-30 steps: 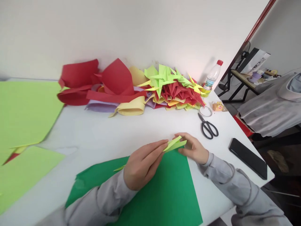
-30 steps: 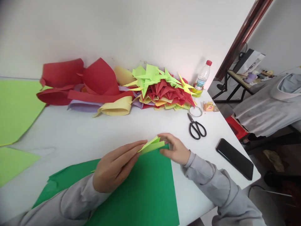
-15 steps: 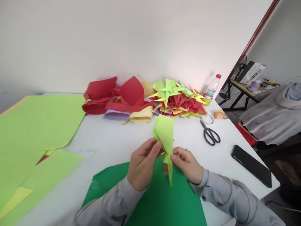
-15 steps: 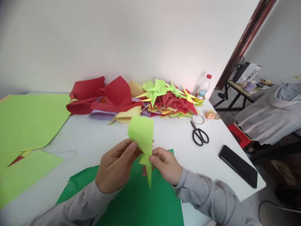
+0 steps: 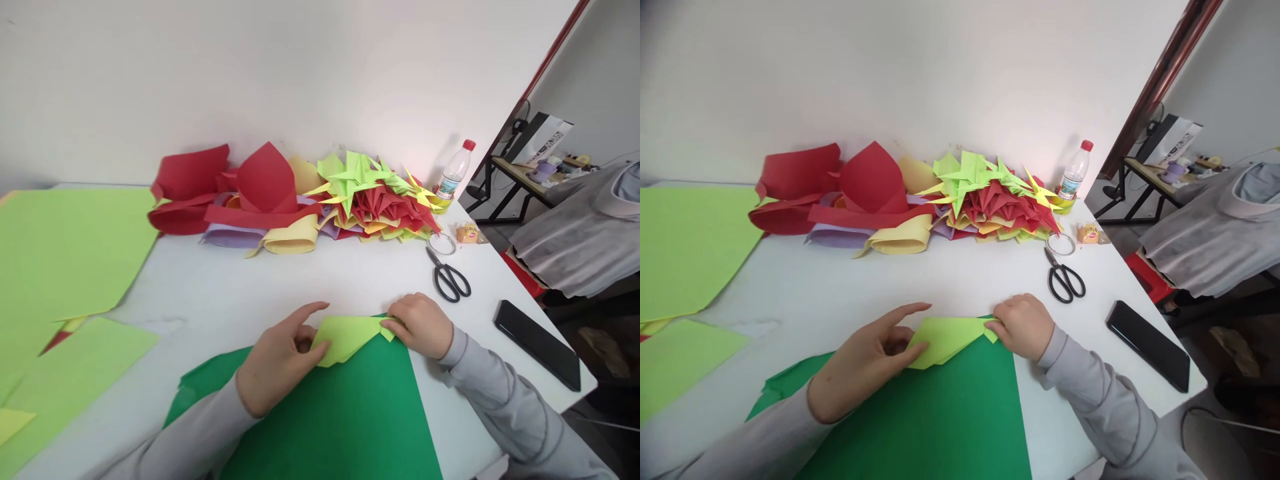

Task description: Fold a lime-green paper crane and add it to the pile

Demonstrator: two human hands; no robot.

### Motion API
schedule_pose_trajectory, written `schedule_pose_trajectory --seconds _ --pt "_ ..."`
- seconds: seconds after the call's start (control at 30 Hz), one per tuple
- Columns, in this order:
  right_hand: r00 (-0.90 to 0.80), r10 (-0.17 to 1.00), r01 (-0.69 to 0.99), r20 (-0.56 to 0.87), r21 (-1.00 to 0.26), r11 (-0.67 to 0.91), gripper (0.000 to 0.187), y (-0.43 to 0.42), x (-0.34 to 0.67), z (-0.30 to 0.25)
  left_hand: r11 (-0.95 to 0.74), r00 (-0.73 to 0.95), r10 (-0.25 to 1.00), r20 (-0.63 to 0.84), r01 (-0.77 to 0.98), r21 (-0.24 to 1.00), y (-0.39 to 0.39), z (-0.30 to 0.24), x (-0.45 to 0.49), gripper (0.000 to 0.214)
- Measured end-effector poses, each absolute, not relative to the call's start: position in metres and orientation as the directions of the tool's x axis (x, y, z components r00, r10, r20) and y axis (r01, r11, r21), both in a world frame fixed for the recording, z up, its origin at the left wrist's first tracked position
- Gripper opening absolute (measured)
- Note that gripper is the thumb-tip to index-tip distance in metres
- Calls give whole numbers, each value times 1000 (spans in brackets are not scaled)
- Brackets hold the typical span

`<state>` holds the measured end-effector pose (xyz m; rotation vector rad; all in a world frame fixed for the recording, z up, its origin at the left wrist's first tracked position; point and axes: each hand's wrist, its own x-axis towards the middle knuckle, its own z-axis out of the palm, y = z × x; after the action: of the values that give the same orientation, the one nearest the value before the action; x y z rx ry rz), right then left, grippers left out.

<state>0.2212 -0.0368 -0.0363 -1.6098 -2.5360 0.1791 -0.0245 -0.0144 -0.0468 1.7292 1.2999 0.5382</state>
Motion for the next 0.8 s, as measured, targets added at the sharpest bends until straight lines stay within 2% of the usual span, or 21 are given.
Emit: schedule_pose_trajectory --seconds 0.07,0.13,0.2,0.27,0.33,0.43,0.57,0.7,0.8 --pt "-442 882 877 162 -131 463 21 -38 215 -41 -160 451 868 -205 647 745 -16 -44 -29 53" --pt "-489 827 828 278 -151 540 13 -40 209 -46 -292 511 830 -225 740 606 -17 -39 -33 41" --pt "-567 748 725 346 -222 652 21 -41 203 -52 -450 557 819 -140 774 445 -17 -35 -38 29" --pt "-619 696 625 364 -309 717 26 -43 197 -56 -618 660 751 1 703 352 -17 -33 -41 20" --pt "-625 700 582 345 -392 713 19 -44 192 -56 -753 788 610 86 543 370 -17 -33 -41 14" --pt "-600 745 590 293 -468 659 10 -46 187 -54 -820 874 469 128 377 430 -17 -37 -39 17" --pt "-589 777 638 223 -463 616 12 -48 182 -52 -863 903 390 179 291 413 -16 -42 -37 5" --pt "-580 798 669 165 -462 582 13 -49 179 -52 -896 907 354 227 260 360 -17 -43 -36 18" --pt "-568 810 674 144 -485 558 11 -51 178 -51 -895 920 343 189 259 364 -18 -42 -35 28"
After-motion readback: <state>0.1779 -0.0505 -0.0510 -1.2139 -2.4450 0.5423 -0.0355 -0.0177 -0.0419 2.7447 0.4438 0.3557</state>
